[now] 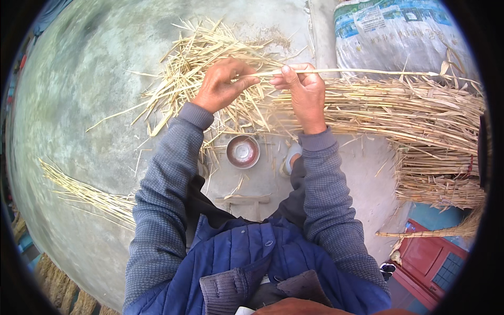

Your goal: The person sits on the floor and repeatedly pulls thin strips from a bundle of dried straw with both hands, separating them into smaller pieces. The separated pieces accumulate on the floor beside a small bowl.

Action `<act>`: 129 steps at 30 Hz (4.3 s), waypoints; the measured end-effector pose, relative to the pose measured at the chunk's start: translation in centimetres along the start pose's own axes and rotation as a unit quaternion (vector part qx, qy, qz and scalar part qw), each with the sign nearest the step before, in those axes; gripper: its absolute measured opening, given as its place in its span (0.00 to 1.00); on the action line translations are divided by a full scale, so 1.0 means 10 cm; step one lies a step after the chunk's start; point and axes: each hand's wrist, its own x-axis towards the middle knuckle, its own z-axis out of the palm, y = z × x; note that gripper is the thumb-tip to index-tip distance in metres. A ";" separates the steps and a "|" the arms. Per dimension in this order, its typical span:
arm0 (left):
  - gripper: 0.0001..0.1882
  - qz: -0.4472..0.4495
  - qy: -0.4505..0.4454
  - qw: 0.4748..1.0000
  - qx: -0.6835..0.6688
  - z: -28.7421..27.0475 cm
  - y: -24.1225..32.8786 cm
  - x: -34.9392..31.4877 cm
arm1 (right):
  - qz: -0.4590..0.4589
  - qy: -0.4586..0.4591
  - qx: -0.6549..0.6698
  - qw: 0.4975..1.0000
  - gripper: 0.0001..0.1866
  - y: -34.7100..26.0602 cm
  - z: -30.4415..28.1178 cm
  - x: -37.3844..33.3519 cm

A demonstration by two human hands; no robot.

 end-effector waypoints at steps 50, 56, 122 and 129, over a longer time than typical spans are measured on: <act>0.08 0.118 0.138 0.973 0.144 0.15 0.05 -0.01 | 0.095 0.043 0.084 0.991 0.19 0.02 0.09 -0.02; 0.08 0.118 0.169 0.970 0.131 0.11 0.15 -0.01 | 0.087 0.053 0.095 0.990 0.20 0.08 0.03 0.01; 0.11 0.023 0.025 0.996 0.080 0.00 -0.06 0.00 | 0.126 -0.024 0.104 0.986 0.17 0.38 0.09 0.10; 0.10 -0.087 -0.016 0.991 0.098 -0.43 -0.16 -0.02 | 0.102 0.040 0.146 0.983 0.16 0.29 -0.15 0.19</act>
